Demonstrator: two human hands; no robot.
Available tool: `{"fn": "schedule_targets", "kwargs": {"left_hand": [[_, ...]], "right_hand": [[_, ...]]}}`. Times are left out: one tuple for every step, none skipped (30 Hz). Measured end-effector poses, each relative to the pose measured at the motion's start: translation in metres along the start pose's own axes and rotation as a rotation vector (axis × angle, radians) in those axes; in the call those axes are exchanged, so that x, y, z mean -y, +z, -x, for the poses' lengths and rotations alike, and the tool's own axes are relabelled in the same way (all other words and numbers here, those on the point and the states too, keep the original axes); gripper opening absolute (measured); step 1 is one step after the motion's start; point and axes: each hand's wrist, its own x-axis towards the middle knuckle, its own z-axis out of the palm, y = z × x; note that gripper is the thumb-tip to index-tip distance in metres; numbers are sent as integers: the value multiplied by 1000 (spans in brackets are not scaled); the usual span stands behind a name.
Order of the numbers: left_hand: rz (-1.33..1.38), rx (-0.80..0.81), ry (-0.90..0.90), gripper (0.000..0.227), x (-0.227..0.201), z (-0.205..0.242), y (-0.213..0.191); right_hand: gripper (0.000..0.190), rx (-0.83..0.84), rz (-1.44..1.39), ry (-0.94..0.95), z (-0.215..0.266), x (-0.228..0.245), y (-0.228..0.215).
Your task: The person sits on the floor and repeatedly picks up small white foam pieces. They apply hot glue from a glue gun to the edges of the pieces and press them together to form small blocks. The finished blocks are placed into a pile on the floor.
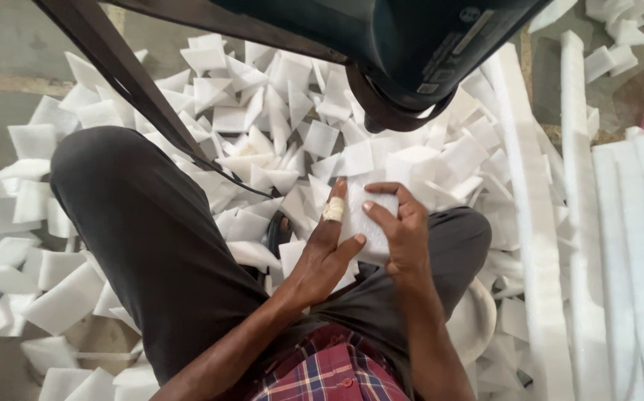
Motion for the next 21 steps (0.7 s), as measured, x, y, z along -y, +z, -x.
{"fn": "schedule_targets", "kwargs": {"left_hand": [[29,11,-31,84,1,5,1],[58,22,-61,85,2,9,2],[61,23,-65,85,3,11,4],[64,24,-69,86,4,13,5],[68,23,-72,87,5,14,5],[67,28,-74,87,5,15,5],[66,34,-76,87,6,15,4],[64,40,-77,88,7,16,3],[76,45,-78,86,7,16,2],[87,50,-78,85,7,17,2],[99,56,-81,84,7,18,1],[87,59,-80,82,7,20,0],[72,63,-76,80,6,20,-1],[58,68,-71,78,4,20,-2],[82,72,-67,78,4,21,-3],[105,76,-63,77,3,23,-4],[129,78,-60,76,3,25,-6],[165,74,-69,76,3,27,-7],[200,70,-79,75,4,29,-8],[235,66,-89,75,7,30,-9],[235,45,-73,73,10,30,-9]], "right_hand": [[26,-2,-28,20,3,-4,-1],[27,-3,-55,41,6,-8,-2],[28,-1,-82,59,8,-11,-3],[27,-2,-69,64,10,-14,-3],[27,-1,-56,68,12,-16,-4],[27,0,-43,72,13,-18,-4],[28,23,-52,50,14,-19,-5],[31,47,-61,29,14,-21,-6],[34,72,-71,8,15,-21,-7],[37,84,-99,15,16,-22,-9],[39,94,-127,25,18,-23,-10],[41,104,-155,36,19,-23,-12],[43,114,-110,6,21,-23,-13],[45,124,-64,-24,22,-22,-14],[46,130,-18,-51,24,-22,-15],[47,117,-18,-57,25,-23,-15],[49,105,-19,-62,26,-23,-15],[50,94,-19,-66,27,-23,-14],[50,61,46,-69,28,-23,-13],[49,29,111,-71,31,-23,-13],[48,-4,175,-75,32,-23,-12]]}}
